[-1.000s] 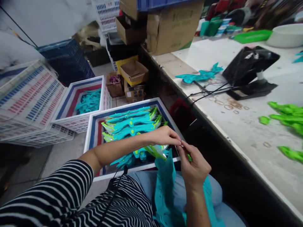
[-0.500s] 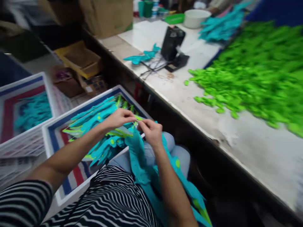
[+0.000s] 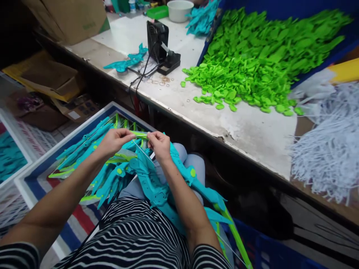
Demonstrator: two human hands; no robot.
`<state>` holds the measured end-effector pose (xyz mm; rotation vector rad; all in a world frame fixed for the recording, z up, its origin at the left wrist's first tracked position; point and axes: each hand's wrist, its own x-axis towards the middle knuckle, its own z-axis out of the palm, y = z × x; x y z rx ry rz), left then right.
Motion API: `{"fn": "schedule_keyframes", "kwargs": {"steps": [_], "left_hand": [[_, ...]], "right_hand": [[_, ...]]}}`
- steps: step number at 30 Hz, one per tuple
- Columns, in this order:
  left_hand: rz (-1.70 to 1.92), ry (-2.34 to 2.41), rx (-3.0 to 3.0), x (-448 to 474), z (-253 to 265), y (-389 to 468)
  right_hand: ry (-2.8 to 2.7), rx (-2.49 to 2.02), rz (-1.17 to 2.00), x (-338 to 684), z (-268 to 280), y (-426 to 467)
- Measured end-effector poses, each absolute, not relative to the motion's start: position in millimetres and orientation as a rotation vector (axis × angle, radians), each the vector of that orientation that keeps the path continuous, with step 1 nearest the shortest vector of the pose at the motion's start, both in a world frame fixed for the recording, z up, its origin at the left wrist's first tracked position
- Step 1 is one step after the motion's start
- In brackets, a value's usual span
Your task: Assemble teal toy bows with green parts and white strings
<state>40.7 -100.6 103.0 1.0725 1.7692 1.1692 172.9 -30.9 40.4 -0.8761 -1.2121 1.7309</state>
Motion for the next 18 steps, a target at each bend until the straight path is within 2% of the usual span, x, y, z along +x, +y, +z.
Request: {"fn": "schedule_keyframes", "kwargs": {"steps": [5,9,12,15,18], "left_hand": [[1.273,1.790,1.036,33,91,-102],[1.425,1.695,0.995,31,87,-93],[1.542,1.611,1.046,42,93,-76],[1.537,1.536,1.250,60,103,-57],[1.374,1.599,1.663,79,109,-39]], "right_hand": [[-1.456,-0.995,1.439,205,44,-32],[-1.884,-1.126,0.966,289,40,-47],[-2.234,-1.336,0.763,356,25,-66],[-2.445,-1.714,0.762,402,5,-79],[-2.511,-1.882,0.979,421,-12,-81]]}}
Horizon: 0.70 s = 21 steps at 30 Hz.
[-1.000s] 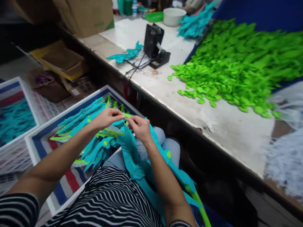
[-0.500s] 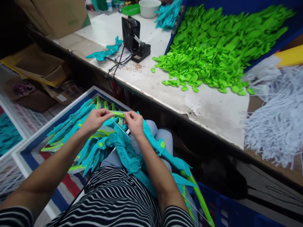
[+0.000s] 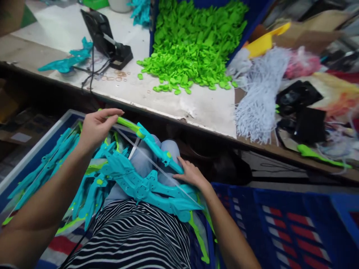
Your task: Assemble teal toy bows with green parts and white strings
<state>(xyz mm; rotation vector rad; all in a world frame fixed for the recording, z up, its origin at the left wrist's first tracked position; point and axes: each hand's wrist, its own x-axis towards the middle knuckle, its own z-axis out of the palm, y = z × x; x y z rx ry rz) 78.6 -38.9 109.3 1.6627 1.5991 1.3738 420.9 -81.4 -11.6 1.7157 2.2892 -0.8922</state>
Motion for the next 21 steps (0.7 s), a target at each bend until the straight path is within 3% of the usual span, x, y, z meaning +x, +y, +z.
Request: {"fn": "schedule_keyframes", "kwargs": {"steps": [4,8,11,15,21], "left_hand": [[0.717,1.376,2.378,104,101,-6],[-0.231,1.019,2.496,126,90,27],[-0.524,1.080,2.438,129,106,36],[-0.345,1.246,2.695,114,153,23],[0.398,1.641,2.854,82,212,-15]], "right_hand": [[2.388,1.671,-0.870,426,-9,-79],[2.579,1.649,-0.336,428,26,-78],[2.705,1.602,0.192,431,67,-76],[2.683,1.557,0.654,437,119,-67],[2.669,1.667,0.899,438,167,-43]]}}
